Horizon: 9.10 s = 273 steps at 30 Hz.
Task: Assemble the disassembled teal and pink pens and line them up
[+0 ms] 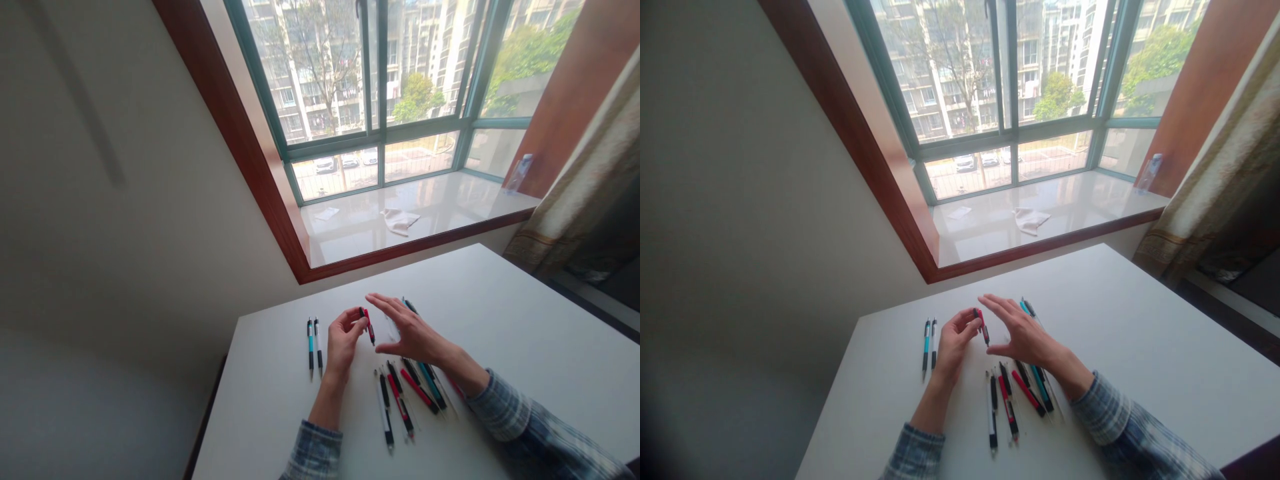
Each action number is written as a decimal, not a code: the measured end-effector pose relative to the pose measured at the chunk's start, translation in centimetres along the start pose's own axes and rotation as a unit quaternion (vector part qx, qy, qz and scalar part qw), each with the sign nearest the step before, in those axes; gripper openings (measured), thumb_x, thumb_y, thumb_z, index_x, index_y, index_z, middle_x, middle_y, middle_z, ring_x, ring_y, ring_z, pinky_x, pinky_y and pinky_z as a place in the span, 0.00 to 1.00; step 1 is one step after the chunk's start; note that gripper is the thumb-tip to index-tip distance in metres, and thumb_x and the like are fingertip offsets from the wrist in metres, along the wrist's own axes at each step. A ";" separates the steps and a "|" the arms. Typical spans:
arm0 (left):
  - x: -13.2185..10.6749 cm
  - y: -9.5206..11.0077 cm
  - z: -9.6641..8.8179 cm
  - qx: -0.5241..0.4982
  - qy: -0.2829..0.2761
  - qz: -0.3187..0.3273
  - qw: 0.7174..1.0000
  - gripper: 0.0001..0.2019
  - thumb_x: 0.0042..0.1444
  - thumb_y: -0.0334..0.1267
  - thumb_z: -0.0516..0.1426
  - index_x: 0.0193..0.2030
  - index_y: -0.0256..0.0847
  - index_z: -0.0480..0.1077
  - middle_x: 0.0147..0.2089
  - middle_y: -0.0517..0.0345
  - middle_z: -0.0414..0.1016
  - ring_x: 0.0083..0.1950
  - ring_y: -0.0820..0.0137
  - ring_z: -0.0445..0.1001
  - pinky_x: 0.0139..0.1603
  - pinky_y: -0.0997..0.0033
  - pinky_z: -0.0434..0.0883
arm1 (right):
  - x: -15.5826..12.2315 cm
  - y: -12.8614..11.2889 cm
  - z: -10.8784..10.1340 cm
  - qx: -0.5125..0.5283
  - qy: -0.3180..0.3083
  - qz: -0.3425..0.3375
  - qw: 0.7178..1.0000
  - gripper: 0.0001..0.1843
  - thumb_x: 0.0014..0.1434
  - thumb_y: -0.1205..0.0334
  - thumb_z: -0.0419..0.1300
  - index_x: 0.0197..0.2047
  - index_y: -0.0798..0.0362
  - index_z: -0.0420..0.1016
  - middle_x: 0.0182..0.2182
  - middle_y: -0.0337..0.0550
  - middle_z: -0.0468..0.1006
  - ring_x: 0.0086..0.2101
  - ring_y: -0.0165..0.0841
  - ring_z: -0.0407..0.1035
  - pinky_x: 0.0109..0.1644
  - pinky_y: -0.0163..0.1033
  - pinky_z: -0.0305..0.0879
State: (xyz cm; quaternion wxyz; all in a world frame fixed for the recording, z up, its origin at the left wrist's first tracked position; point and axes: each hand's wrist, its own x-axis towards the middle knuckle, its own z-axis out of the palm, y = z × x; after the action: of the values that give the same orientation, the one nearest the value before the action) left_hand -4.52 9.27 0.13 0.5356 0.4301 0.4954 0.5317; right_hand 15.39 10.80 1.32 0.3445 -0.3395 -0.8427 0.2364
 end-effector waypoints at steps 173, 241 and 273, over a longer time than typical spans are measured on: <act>-0.2 0.7 -0.9 -0.225 0.066 0.031 0.972 0.15 0.45 0.40 0.73 0.40 0.45 0.79 0.43 0.59 0.81 0.43 0.72 0.78 0.48 0.70 0.72 | 1.5 0.7 2.1 -0.291 -0.010 0.208 0.934 0.08 0.64 0.59 0.64 0.35 0.50 0.84 0.35 0.49 0.84 0.43 0.44 0.68 0.49 0.46 0.57; -0.9 0.6 -0.1 0.187 0.028 0.130 0.973 0.09 0.57 0.43 0.64 0.42 0.44 0.83 0.45 0.51 0.85 0.45 0.59 0.79 0.51 0.59 0.72 | 2.0 0.3 0.4 0.370 0.220 0.162 0.888 0.19 0.53 0.48 0.73 0.42 0.50 0.78 0.39 0.47 0.83 0.43 0.41 0.77 0.50 0.47 0.74; -0.7 0.7 0.2 0.145 -0.006 0.126 0.981 0.13 0.56 0.46 0.65 0.44 0.41 0.83 0.45 0.48 0.84 0.44 0.60 0.80 0.51 0.60 0.74 | 2.0 -0.3 1.3 0.369 0.130 0.147 0.908 0.18 0.55 0.50 0.71 0.44 0.50 0.79 0.38 0.44 0.83 0.38 0.37 0.77 0.44 0.42 0.74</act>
State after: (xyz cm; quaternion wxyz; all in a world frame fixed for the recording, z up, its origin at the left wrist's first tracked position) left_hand -4.38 8.58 0.87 0.3991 0.5656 0.5058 0.5148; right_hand 13.22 11.87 1.47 0.5132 -0.3364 -0.5834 0.5320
